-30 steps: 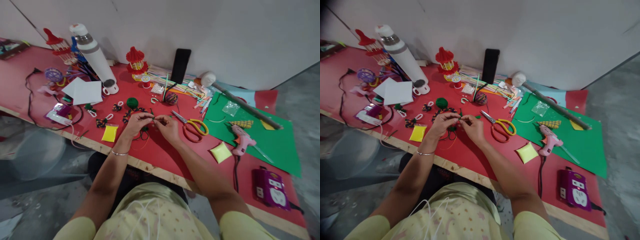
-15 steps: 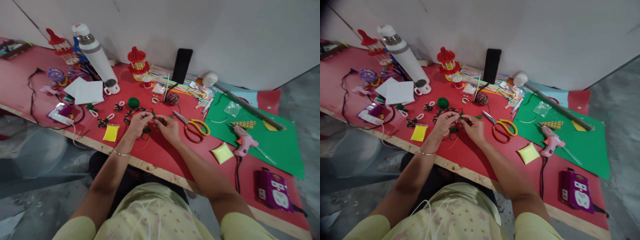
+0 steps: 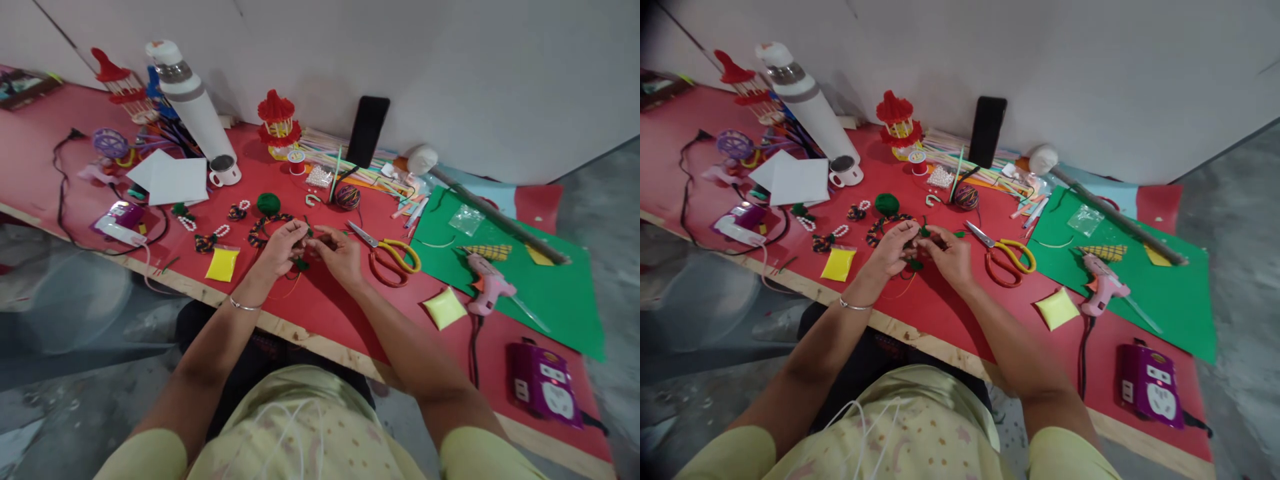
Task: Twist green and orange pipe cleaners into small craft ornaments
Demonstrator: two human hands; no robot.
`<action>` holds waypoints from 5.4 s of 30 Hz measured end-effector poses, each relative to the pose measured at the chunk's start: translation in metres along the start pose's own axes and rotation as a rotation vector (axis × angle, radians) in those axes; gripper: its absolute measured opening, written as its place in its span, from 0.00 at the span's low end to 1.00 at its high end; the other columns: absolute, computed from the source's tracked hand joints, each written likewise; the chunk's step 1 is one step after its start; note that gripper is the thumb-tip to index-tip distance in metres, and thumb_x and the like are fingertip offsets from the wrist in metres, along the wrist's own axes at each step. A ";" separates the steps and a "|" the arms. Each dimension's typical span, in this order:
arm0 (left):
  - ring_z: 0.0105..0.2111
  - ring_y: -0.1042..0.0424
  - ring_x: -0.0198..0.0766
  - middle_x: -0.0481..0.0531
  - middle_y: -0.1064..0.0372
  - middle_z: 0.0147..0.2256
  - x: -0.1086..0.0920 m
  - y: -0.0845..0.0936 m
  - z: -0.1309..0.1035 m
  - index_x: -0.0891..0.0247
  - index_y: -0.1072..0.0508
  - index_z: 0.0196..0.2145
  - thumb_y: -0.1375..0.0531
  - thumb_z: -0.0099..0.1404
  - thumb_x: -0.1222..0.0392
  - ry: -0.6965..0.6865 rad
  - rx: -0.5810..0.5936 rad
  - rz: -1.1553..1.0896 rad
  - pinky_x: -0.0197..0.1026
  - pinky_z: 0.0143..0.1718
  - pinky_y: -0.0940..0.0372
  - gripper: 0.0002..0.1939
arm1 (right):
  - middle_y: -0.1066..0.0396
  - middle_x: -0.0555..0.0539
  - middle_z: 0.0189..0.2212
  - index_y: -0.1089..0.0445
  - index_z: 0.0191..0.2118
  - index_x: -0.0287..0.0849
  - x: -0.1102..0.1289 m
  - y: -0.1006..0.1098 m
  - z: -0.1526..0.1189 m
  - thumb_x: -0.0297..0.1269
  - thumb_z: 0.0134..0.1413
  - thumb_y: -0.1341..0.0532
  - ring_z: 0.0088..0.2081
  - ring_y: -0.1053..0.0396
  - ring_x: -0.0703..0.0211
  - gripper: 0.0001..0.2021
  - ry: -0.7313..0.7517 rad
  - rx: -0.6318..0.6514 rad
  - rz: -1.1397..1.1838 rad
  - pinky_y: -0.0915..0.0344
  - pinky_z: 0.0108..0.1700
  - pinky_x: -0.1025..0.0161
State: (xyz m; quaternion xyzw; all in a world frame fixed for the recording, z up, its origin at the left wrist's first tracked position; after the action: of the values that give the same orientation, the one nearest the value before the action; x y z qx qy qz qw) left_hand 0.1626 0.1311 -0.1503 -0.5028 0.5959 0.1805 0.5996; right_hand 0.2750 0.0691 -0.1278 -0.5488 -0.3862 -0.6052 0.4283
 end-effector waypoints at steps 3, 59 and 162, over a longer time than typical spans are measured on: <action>0.13 0.50 0.22 0.41 0.37 0.20 0.002 -0.005 -0.001 0.62 0.34 0.32 0.28 0.52 0.47 0.001 0.030 -0.008 0.30 0.15 0.60 0.22 | 0.24 0.50 0.29 0.23 0.47 0.46 0.002 0.001 0.000 0.50 0.51 0.32 0.28 0.26 0.61 0.19 0.011 -0.010 0.001 0.24 0.30 0.64; 0.29 0.33 0.33 0.49 0.29 0.27 -0.031 0.005 -0.008 0.65 0.20 0.29 0.35 0.60 0.55 -0.375 -0.027 0.492 0.36 0.34 0.39 0.10 | 0.25 0.48 0.33 0.24 0.44 0.46 0.032 0.003 -0.008 0.37 0.65 0.41 0.34 0.29 0.59 0.09 0.416 0.002 -0.393 0.31 0.40 0.59; 0.15 0.39 0.25 0.45 0.34 0.18 0.000 -0.012 -0.014 0.67 0.25 0.35 0.34 0.60 0.57 -0.042 0.210 0.183 0.28 0.15 0.48 0.10 | 0.25 0.50 0.29 0.24 0.39 0.44 0.027 0.013 -0.018 0.47 0.59 0.37 0.28 0.32 0.62 0.12 0.165 -0.017 -0.389 0.34 0.32 0.62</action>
State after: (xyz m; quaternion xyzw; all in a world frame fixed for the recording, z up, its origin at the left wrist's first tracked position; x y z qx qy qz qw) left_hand 0.1649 0.1147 -0.1428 -0.3770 0.6422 0.1817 0.6422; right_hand 0.2802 0.0456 -0.1028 -0.4161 -0.4432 -0.7227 0.3289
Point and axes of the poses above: each hand's wrist, its own z-axis towards the middle knuckle, its own y-axis out of the back of the hand, x = y × z, the point moved 10 cm from there along z, towards the middle knuckle
